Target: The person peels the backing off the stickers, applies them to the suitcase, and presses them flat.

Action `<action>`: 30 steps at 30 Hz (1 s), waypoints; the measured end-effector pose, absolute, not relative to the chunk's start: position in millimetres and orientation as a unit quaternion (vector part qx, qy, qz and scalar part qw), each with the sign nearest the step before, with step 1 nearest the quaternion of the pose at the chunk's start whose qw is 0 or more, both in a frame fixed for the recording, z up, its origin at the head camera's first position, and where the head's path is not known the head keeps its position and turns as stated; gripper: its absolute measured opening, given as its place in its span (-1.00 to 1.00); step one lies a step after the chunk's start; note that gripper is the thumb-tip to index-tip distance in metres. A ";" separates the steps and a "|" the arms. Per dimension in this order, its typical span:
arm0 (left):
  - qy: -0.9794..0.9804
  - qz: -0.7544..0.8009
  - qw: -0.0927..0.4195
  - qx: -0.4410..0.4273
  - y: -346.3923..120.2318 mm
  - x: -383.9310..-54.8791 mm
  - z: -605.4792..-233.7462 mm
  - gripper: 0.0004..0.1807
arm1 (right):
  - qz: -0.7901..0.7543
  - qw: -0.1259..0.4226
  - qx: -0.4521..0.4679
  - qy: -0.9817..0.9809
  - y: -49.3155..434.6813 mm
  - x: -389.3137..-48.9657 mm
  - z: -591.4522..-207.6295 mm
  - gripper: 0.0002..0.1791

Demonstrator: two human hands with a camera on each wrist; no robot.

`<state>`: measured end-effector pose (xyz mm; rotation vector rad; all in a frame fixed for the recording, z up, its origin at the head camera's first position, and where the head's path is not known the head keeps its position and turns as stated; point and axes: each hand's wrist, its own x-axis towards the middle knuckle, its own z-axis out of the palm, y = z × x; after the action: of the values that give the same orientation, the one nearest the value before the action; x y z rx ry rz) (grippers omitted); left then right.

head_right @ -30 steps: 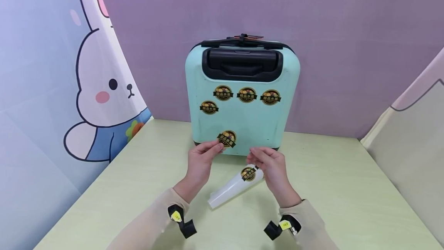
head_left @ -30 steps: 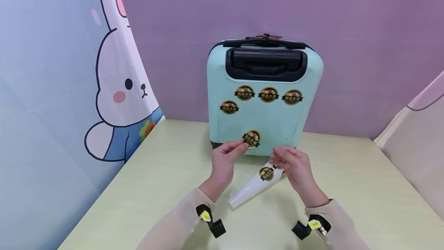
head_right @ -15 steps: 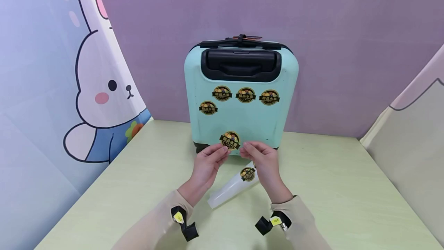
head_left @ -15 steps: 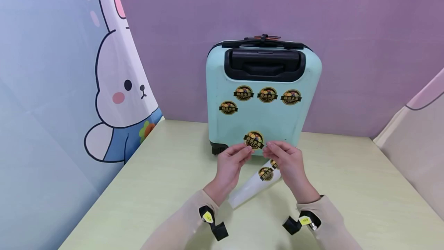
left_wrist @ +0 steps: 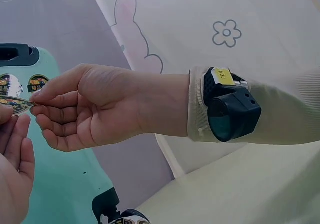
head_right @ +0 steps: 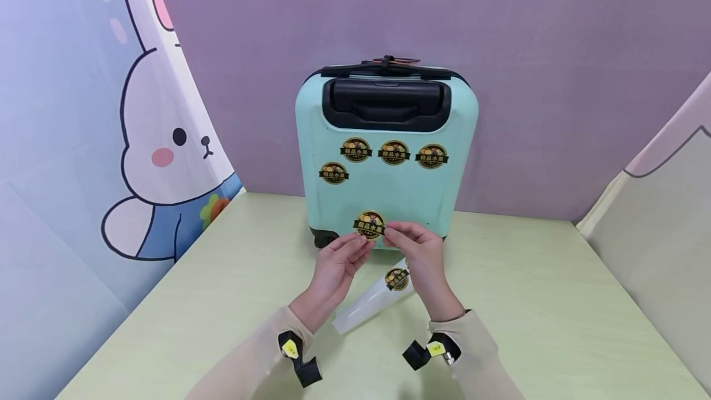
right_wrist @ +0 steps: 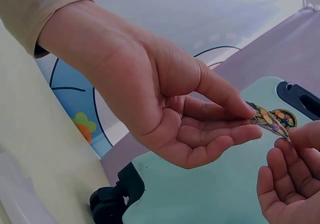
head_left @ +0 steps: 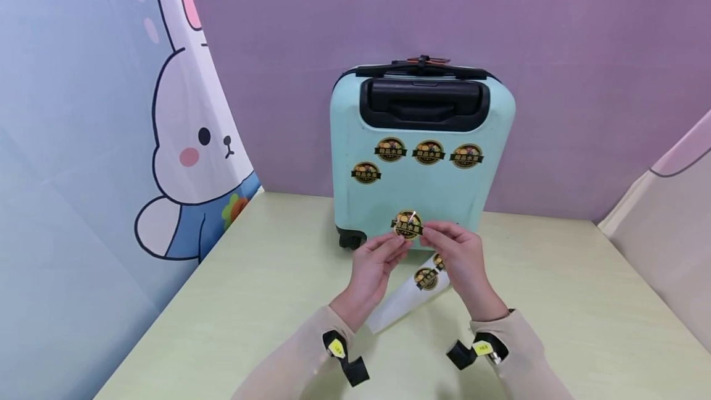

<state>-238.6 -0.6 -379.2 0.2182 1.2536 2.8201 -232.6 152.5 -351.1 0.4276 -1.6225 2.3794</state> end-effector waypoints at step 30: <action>0.416 0.908 0.024 0.054 -1.7 -260.2 -380.9 -0.83 | 0.658 0.259 0.152 -0.691 147.7 -249.9 -351.5 -0.88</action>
<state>-260.2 -1.7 -380.9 0.1674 1.2856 2.8080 -249.9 147.7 -351.5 0.4114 -1.8722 1.7816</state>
